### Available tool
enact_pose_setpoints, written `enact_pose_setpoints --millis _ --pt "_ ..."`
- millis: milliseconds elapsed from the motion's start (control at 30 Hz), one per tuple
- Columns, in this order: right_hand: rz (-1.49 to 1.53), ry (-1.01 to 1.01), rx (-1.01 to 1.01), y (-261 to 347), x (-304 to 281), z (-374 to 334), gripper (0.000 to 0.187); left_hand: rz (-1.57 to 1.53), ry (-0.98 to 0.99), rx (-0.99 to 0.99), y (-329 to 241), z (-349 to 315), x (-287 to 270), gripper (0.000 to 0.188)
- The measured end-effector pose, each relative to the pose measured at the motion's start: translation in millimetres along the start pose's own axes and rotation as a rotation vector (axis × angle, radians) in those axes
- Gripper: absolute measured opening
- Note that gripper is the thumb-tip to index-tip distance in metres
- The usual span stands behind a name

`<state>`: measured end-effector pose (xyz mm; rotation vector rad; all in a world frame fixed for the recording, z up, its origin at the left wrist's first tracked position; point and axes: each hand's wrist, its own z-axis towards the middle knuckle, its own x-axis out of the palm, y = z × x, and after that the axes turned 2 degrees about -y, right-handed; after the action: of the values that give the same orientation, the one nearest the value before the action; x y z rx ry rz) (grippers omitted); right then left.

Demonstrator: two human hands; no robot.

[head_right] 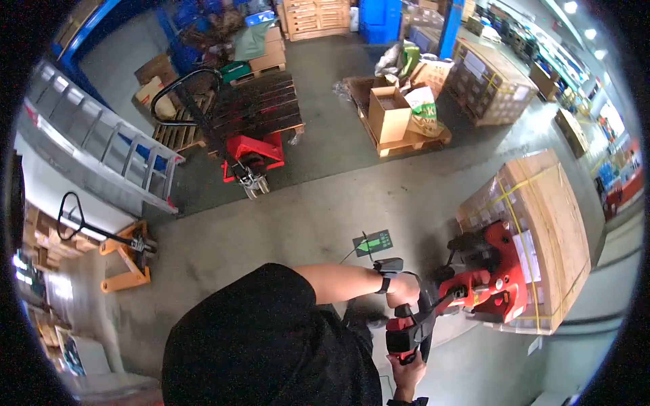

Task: The person moves a pallet jack through a warehouse, picks up a blue bin, and removes bubble wrap and a document from it. They then return to the pallet jack to transport a wooden crate to another location.

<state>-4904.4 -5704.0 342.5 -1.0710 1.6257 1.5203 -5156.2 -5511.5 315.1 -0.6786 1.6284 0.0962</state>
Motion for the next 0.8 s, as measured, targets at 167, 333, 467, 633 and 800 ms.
enact_pose_setpoints --millis 167,333,467,633,800 --pt "-0.069 0.072 0.109 86 35 -85 0.074 -0.164 -0.381 -0.098 -52 -120 54 0.009" --pt "-0.126 0.115 0.171 140 22 -176 0.073 -0.178 -0.061 0.025 -117 -204 25 0.012" --pt "-0.11 0.098 0.16 184 4 -260 0.069 -0.173 -0.119 0.048 -184 -277 26 0.012" --pt "-0.133 0.104 0.139 249 1 -386 0.069 -0.162 -0.07 0.015 -277 -383 31 0.016" --pt "-0.122 0.102 0.161 368 52 -528 0.073 -0.069 0.018 0.101 -340 -540 59 0.021"
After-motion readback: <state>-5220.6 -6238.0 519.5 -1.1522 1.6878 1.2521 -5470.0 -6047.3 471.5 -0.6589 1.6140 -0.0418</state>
